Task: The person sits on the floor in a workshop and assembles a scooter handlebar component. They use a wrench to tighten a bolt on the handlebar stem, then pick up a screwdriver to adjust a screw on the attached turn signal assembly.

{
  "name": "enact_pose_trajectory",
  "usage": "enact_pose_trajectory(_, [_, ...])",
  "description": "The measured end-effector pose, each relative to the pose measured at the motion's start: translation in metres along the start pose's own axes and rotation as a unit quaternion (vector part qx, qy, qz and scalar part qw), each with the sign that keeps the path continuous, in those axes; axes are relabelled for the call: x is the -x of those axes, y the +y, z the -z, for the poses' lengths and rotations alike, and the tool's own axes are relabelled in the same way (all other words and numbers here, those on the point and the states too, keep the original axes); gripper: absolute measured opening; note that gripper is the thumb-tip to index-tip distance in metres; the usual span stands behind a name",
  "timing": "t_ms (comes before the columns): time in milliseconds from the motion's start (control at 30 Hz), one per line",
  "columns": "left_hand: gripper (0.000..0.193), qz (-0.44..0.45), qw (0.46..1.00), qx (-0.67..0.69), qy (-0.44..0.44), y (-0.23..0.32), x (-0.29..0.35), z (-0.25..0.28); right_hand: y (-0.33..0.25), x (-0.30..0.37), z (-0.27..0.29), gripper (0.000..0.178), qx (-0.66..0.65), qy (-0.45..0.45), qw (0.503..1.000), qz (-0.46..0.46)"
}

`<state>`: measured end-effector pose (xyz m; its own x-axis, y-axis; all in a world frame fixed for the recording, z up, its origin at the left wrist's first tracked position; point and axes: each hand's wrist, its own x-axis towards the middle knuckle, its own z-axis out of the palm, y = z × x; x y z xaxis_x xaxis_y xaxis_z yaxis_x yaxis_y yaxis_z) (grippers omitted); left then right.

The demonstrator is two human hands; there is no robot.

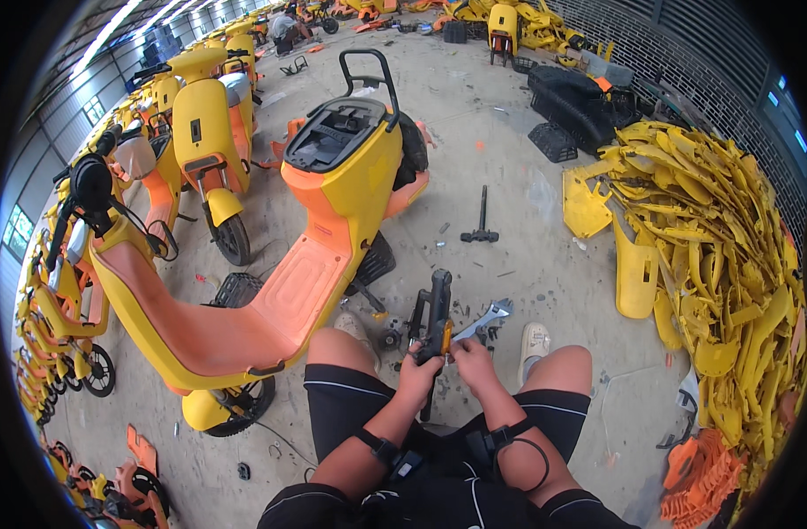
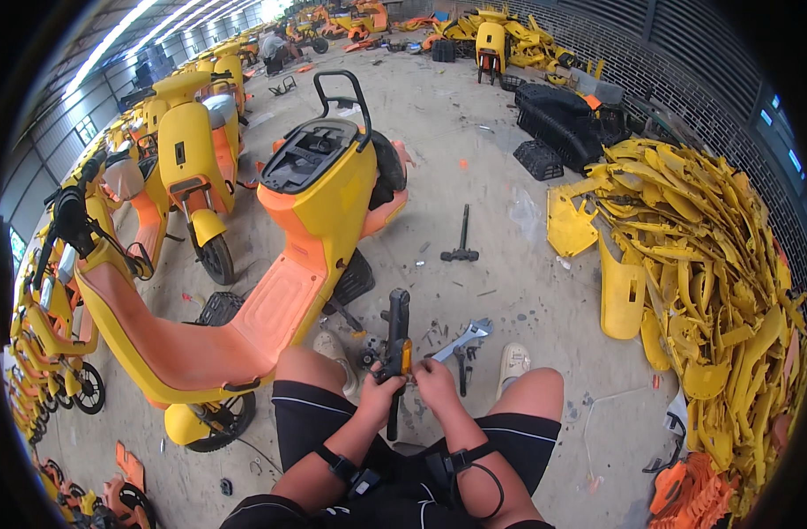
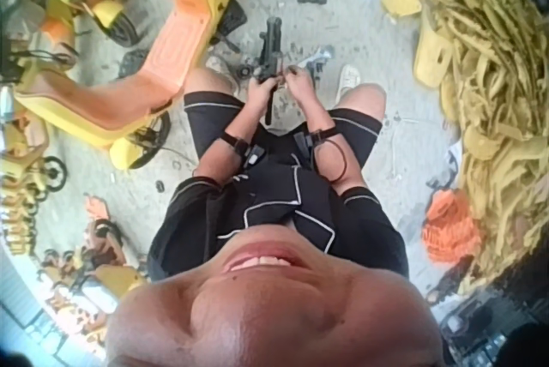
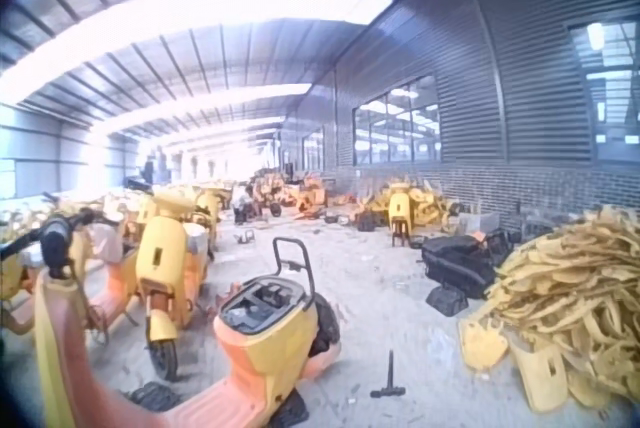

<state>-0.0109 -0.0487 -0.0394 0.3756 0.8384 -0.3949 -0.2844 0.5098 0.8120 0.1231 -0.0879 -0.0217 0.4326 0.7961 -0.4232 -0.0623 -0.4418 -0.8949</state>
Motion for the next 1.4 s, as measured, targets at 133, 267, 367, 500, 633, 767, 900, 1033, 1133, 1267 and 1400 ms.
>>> enact_pose_trajectory(133, [0.040, -0.031, 0.999, -0.014, -0.013, 0.006, 0.000, -0.008, 0.011, -0.003, 0.000, 0.029, 0.000, 0.019, 1.000, -0.001])
enact_pose_trajectory(267, [0.040, -0.035, 0.999, -0.030, -0.011, 0.002, 0.000, -0.003, 0.011, -0.002, 0.001, 0.029, -0.023, -0.016, 0.998, 0.048])
enact_pose_trajectory(367, [0.038, -0.028, 0.999, -0.035, -0.021, 0.007, 0.007, -0.008, 0.011, -0.005, 0.006, 0.027, -0.027, -0.034, 0.999, 0.012])
enact_pose_trajectory(500, [0.035, -0.036, 0.999, -0.034, -0.019, 0.005, 0.006, -0.014, 0.018, -0.011, 0.005, 0.025, -0.038, -0.033, 0.999, -0.015])
enact_pose_trajectory(633, [0.033, -0.023, 0.999, -0.024, -0.001, 0.000, 0.008, -0.014, 0.026, -0.016, 0.002, 0.025, 0.010, 0.026, 0.996, 0.089])
enact_pose_trajectory(767, [0.031, -0.039, 0.998, -0.051, 0.011, 0.024, 0.012, -0.020, 0.000, -0.023, 0.011, 0.027, 0.032, -0.041, 0.995, 0.079])
enact_pose_trajectory(900, [0.029, -0.046, 0.997, -0.061, -0.033, 0.037, 0.010, -0.039, -0.007, -0.028, 0.019, 0.028, -0.014, -0.048, 0.997, 0.057])
enact_pose_trajectory(1033, [0.030, -0.074, 0.993, -0.086, -0.040, 0.021, -0.004, -0.029, -0.022, -0.018, 0.024, 0.036, -0.070, -0.067, 0.995, 0.017])
enact_pose_trajectory(1133, [0.031, -0.032, 0.998, -0.046, -0.014, 0.021, 0.007, -0.045, 0.001, -0.026, 0.029, 0.041, 0.011, -0.031, 0.999, 0.018])
enact_pose_trajectory(1267, [0.032, -0.028, 0.999, -0.040, -0.015, 0.018, 0.008, -0.031, -0.016, -0.006, 0.027, 0.031, 0.071, -0.008, 0.992, 0.107])
enact_pose_trajectory(1400, [0.038, -0.005, 1.000, -0.016, 0.004, 0.031, 0.011, -0.036, -0.027, -0.001, 0.024, 0.025, 0.071, 0.011, 0.991, 0.114])
